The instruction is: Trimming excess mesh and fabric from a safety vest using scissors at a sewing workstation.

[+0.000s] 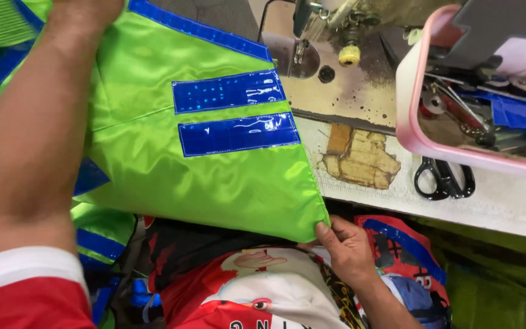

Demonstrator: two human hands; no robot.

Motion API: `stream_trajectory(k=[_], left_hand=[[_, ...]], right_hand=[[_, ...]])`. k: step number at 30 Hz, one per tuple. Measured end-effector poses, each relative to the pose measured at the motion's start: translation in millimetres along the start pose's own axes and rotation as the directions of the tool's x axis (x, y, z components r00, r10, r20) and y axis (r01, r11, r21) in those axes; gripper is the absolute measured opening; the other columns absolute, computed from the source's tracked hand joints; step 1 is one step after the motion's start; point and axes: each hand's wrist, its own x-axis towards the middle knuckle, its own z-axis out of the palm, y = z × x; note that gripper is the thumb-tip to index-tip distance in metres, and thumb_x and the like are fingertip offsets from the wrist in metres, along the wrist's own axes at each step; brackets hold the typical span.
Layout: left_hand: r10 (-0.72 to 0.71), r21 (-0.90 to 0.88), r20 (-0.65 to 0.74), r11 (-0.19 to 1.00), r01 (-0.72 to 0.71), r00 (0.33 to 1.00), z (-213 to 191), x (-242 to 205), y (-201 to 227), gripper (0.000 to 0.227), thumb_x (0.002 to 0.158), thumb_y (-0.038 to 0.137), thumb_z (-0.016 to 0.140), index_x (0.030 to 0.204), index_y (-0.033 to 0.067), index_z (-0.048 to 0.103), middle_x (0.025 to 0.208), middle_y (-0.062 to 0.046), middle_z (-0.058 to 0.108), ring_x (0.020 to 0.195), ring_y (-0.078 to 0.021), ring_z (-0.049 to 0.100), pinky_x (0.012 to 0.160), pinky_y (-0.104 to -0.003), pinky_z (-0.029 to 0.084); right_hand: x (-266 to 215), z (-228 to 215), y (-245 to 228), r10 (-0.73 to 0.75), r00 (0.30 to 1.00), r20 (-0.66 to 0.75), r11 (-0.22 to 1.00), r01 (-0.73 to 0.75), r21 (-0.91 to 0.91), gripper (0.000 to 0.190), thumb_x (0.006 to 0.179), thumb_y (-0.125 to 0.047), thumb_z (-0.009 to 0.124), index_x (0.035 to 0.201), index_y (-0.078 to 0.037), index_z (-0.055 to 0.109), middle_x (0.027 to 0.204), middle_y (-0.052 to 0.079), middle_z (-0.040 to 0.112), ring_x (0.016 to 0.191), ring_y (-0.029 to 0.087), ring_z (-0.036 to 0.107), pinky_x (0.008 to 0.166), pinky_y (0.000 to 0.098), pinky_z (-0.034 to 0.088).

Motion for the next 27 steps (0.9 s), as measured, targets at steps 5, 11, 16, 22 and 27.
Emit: stream_trajectory(k=[5,11,16,22,27], left_hand=[[0.038,0.015,0.082,0.999,-0.039,0.996,38.6,-70.1,70.6,0.067,0.127,0.057,0.036,0.102,-0.001,0.059,0.061,-0.013,0.045,0.054,-0.0278,0.049,0.046,-0.046,0.044],[0.744,-0.082,-0.312,0.599,-0.797,0.591,89.7,-220.2,159.0,0.052,0.092,0.034,0.071,0.133,0.0055,0.056,0.151,-0.019,0.041,0.146,-0.0382,0.029,0.123,-0.062,0.018],[0.759,0.024,-0.42,0.557,-0.83,0.497,129.2,-252.5,171.9,0.048,0.104,0.032,0.064,0.142,0.0028,0.059,0.152,-0.021,0.047,0.144,-0.043,0.041,0.121,-0.057,0.03],[0.714,0.168,-0.631,0.507,-0.846,0.302,119.5,-234.4,172.5,0.021,0.104,0.006,0.059,0.118,0.0036,0.073,0.126,-0.015,0.07,0.116,-0.0345,0.069,0.1,-0.047,0.058],[0.721,0.152,-0.617,0.501,-0.852,0.315,114.4,-234.0,173.9,0.02,0.103,0.006,0.06,0.116,0.0073,0.074,0.125,-0.015,0.069,0.114,-0.0347,0.07,0.099,-0.047,0.059]], right_hand=[[-2.7,-4.1,-4.1,0.002,0.999,0.032,1.0,-0.002,0.003,0.037,0.087,-0.03,0.069,0.094,0.006,0.074,0.076,0.021,0.081,0.067,0.028,0.082,0.062,0.0361,0.069],[-4.1,-11.0,15.0,0.014,0.99,0.139,0.959,-0.052,0.278,0.03,0.085,-0.005,0.073,0.11,0.01,0.068,0.098,0.023,0.077,0.083,0.039,0.08,0.078,0.0439,0.07],[-7.2,-20.4,-14.8,-0.015,0.983,0.182,0.999,0.006,0.05,0.029,0.09,-0.017,0.069,0.11,0.004,0.071,0.09,0.017,0.081,0.081,0.023,0.081,0.075,0.032,0.068],[-30.6,-85.2,-98.2,-0.554,0.829,-0.08,0.637,0.36,-0.682,0.015,0.097,0.0,0.067,0.109,0.004,0.074,0.108,0.017,0.074,0.064,0.009,0.06,0.054,0.0206,0.051],[14.6,-147.6,-93.2,-0.579,0.815,0.031,0.009,0.045,-0.999,0.044,0.103,-0.034,0.072,0.136,-0.006,0.068,0.113,0.014,0.068,0.094,0.031,0.065,0.073,0.0448,0.054]])
